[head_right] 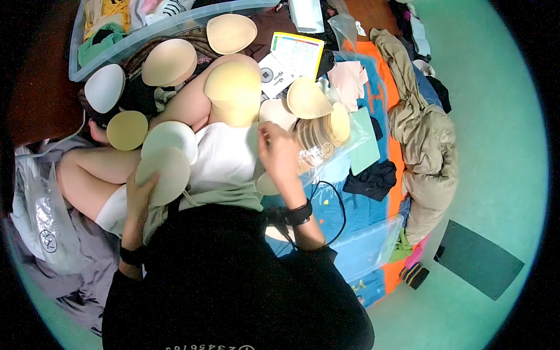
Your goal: The person sorts and stacks numerous silicone bra inserts by hand while sitting on the floor, eventually placing some into a plastic bag.
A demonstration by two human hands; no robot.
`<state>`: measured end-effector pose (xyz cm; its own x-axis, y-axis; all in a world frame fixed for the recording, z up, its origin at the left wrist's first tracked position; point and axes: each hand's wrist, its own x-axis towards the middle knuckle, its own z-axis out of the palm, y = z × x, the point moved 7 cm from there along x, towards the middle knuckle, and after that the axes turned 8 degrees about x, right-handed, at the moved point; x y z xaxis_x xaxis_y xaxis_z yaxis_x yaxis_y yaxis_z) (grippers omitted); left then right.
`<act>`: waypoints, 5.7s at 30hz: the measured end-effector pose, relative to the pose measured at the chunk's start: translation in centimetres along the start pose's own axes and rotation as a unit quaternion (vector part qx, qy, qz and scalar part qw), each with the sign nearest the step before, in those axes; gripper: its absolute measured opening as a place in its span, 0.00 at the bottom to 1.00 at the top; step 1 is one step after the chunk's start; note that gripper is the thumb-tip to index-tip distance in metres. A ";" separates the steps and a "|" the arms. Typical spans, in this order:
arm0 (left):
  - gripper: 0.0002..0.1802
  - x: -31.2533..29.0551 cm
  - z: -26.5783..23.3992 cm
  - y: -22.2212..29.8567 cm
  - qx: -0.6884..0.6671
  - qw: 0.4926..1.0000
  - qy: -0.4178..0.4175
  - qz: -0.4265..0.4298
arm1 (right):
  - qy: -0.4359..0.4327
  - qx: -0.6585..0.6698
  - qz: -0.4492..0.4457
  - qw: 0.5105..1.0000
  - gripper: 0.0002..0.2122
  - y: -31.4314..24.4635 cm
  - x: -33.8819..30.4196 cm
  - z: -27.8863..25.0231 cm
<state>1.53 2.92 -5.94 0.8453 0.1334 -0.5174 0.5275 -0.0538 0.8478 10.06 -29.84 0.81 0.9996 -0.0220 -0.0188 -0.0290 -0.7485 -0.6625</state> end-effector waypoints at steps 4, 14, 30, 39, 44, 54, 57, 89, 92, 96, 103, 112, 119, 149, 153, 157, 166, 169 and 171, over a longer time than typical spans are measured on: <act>0.20 -0.3 -0.9 0.6 -0.008 0.999 0.011 0.030 | 0.008 -0.128 -0.067 0.989 0.12 3.7 0.1 1.6; 0.20 0.7 1.0 6.8 0.059 0.985 0.055 0.153 | 0.005 -0.109 0.093 0.990 0.09 10.3 0.5 0.9; 0.18 3.0 4.2 10.7 -0.075 0.970 -0.034 0.230 | 0.049 0.153 -0.273 0.948 0.10 -13.3 -1.5 -5.2; 0.18 2.3 3.8 11.3 -0.148 0.967 -0.051 0.201 | 0.043 0.146 -0.212 0.966 0.12 -13.9 -0.4 -3.5; 0.18 2.2 3.9 11.1 -0.166 0.961 0.008 0.219 | 0.089 0.118 -0.187 0.971 0.15 -13.1 -0.4 -4.0; 0.19 2.1 4.7 11.0 -0.230 0.943 0.045 0.237 | 0.172 0.318 -0.087 0.928 0.20 -10.6 -0.4 -3.5; 0.27 2.0 4.7 10.9 -0.231 0.945 0.043 0.229 | 0.162 0.340 -0.043 0.926 0.17 -10.2 -0.3 -3.4; 0.14 1.2 6.0 11.8 -0.180 0.956 -0.046 0.225 | 0.143 0.079 -0.288 0.944 0.15 -15.4 1.7 -1.0; 0.14 1.2 6.5 11.0 -0.213 0.954 -0.078 0.194 | 0.170 0.141 -0.249 0.943 0.16 -13.7 1.6 -0.5; 0.21 0.3 7.2 9.7 -0.267 0.953 -0.119 0.085 | 0.187 0.163 -0.208 0.946 0.15 -13.4 1.0 0.1; 0.33 -1.1 8.6 9.7 -0.063 0.972 -0.057 0.220 | 0.203 0.190 -0.133 0.951 0.14 -10.3 -0.2 0.9; 0.17 0.1 5.9 6.9 0.147 0.953 -0.046 0.261 | -0.131 0.283 0.025 0.950 0.18 -4.6 -2.7 6.7; 0.15 2.7 -1.7 6.1 0.304 0.879 0.210 0.303 | -0.102 0.380 0.064 0.917 0.18 -3.0 -1.3 12.6; 0.35 1.7 -0.7 -4.9 0.355 0.926 -0.096 0.089 | -0.288 0.084 -0.151 0.942 0.26 -6.0 -4.7 19.5; 0.36 1.7 -1.2 -8.0 0.380 0.919 -0.094 0.045 | -0.304 0.079 -0.182 0.932 0.26 -7.5 -5.4 21.0; 0.35 2.1 -0.3 -6.7 0.429 0.898 -0.077 0.062 | -0.290 0.056 -0.191 0.936 0.25 -7.1 -5.7 20.8; 0.23 0.6 -1.8 -1.5 0.564 0.822 -0.023 0.072 | -0.192 0.001 -0.055 0.980 0.15 0.2 -3.0 1.0; 0.22 0.8 -0.5 1.0 0.512 0.843 0.019 0.164 | -0.141 -0.154 -0.155 0.966 0.14 3.4 -5.2 -0.5; 0.21 0.9 0.9 3.1 0.465 0.868 0.018 0.170 | -0.153 -0.156 -0.160 0.963 0.13 4.3 -5.7 0.2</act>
<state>4.04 2.02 -3.91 0.9712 -0.0167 -0.2375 0.1027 -0.8706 0.4811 4.25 -32.76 -2.08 0.9093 0.4031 -0.1030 0.3293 -0.8487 -0.4139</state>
